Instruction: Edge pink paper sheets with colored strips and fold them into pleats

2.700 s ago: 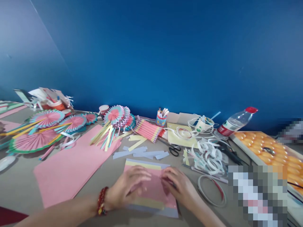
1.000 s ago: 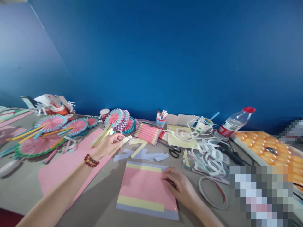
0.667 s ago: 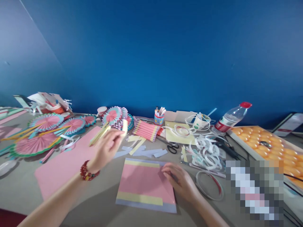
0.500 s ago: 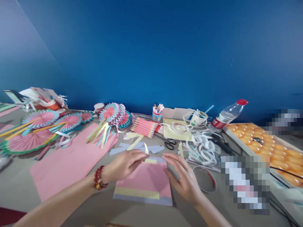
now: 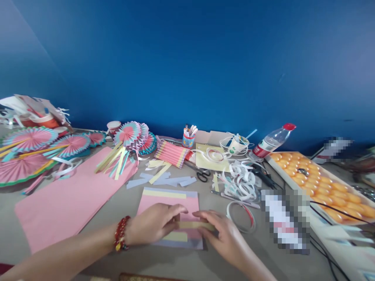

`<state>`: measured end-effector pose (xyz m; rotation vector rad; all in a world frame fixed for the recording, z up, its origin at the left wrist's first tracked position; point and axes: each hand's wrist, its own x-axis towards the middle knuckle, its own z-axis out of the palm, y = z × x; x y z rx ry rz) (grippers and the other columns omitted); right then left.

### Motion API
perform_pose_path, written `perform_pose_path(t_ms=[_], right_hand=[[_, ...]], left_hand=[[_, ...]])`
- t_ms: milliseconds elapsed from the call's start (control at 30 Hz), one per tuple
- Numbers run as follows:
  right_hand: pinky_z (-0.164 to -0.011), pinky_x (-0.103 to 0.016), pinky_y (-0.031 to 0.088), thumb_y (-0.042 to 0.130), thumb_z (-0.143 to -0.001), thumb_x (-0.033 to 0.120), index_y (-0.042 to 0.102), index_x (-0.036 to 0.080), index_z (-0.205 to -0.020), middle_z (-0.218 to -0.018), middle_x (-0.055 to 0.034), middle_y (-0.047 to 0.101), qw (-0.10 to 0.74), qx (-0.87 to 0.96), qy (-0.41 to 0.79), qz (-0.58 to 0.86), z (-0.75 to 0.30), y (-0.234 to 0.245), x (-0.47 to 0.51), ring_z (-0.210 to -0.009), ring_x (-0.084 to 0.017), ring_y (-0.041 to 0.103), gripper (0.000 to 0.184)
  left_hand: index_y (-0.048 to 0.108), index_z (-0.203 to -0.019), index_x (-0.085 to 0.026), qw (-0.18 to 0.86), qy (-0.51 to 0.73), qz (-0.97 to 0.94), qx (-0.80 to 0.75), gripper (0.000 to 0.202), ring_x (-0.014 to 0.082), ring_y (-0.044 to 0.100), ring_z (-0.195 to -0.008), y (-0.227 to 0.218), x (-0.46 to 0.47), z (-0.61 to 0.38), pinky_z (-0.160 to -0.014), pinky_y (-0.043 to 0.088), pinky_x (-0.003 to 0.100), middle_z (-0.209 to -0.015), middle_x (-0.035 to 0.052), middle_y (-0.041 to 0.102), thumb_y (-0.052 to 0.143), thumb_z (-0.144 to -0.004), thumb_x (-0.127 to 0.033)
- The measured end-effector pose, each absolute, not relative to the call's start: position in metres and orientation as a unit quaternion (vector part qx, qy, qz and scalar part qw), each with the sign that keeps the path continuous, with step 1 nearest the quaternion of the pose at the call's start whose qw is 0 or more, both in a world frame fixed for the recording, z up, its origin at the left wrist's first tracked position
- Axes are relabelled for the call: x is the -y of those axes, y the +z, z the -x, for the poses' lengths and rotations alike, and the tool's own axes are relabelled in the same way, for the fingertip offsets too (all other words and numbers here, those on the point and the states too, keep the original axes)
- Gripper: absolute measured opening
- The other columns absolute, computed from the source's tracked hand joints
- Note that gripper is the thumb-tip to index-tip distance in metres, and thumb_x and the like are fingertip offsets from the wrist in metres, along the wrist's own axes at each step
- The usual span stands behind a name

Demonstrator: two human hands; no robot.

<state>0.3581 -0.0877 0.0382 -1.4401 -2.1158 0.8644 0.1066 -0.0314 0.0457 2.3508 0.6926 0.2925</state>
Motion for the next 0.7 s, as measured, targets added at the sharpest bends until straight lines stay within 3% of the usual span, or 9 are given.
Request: perform_pose_path(t_ms=[133,300,400,533,700], right_hand=[[-0.085,-0.029,0.047,0.061,-0.089,0.03,0.063,0.025,-0.115,-0.11,-0.0067,0.069,0.184,0.772,0.335,0.507,-0.351,0.045,0.079,-0.102,-0.023,0.063,0.027],[-0.07,-0.024,0.042,0.052,-0.089,0.021,0.062,0.021,-0.091,-0.089,-0.0018,0.069,0.181,0.745,0.359,0.532,-0.336,0.047,0.064,-0.082,-0.018,0.063,0.009],[-0.068,-0.023,0.039,0.053,-0.088,0.02,0.059,0.021,-0.086,-0.085,0.0011,0.067,0.194,0.735,0.378,0.529,-0.348,0.04,0.051,-0.078,-0.016,0.061,0.007],[-0.071,-0.023,0.04,0.053,-0.089,0.028,0.058,0.019,-0.082,-0.081,0.001,0.064,0.23,0.71,0.402,0.531,-0.372,0.025,0.029,-0.078,-0.016,0.058,0.012],[-0.07,-0.023,0.041,0.059,-0.085,0.033,0.061,0.018,-0.081,-0.08,0.0008,0.065,0.217,0.679,0.436,0.55,-0.379,0.017,0.02,-0.076,-0.016,0.059,0.015]], left_hand=[[0.052,-0.108,-0.021,0.361,0.123,-0.879,-0.285,0.015,0.0164,0.065,-0.081,0.041,0.029,-0.113,-0.07,0.042,0.022,-0.091,0.0002,0.069,0.048,-0.094,-0.017],[0.051,-0.104,-0.02,0.344,0.14,-0.885,-0.282,0.009,0.0178,0.064,-0.081,0.041,0.025,-0.124,-0.068,0.042,0.024,-0.091,0.0023,0.067,0.045,-0.097,-0.022],[0.051,-0.11,-0.019,0.288,0.165,-0.895,-0.299,0.015,0.0179,0.062,-0.084,0.036,0.018,-0.122,-0.073,0.046,0.026,-0.093,0.003,0.066,0.045,-0.097,-0.019],[0.056,-0.116,-0.018,0.124,0.157,-0.94,-0.276,0.022,0.025,0.055,-0.112,0.02,0.006,-0.118,-0.097,0.044,0.04,-0.115,0.0096,0.063,0.051,-0.094,-0.018],[0.048,-0.134,-0.015,0.085,0.115,-0.955,-0.259,0.05,0.0276,0.05,-0.122,0.002,0.004,-0.119,-0.103,0.042,0.041,-0.131,0.0115,0.057,0.064,-0.088,-0.027]])
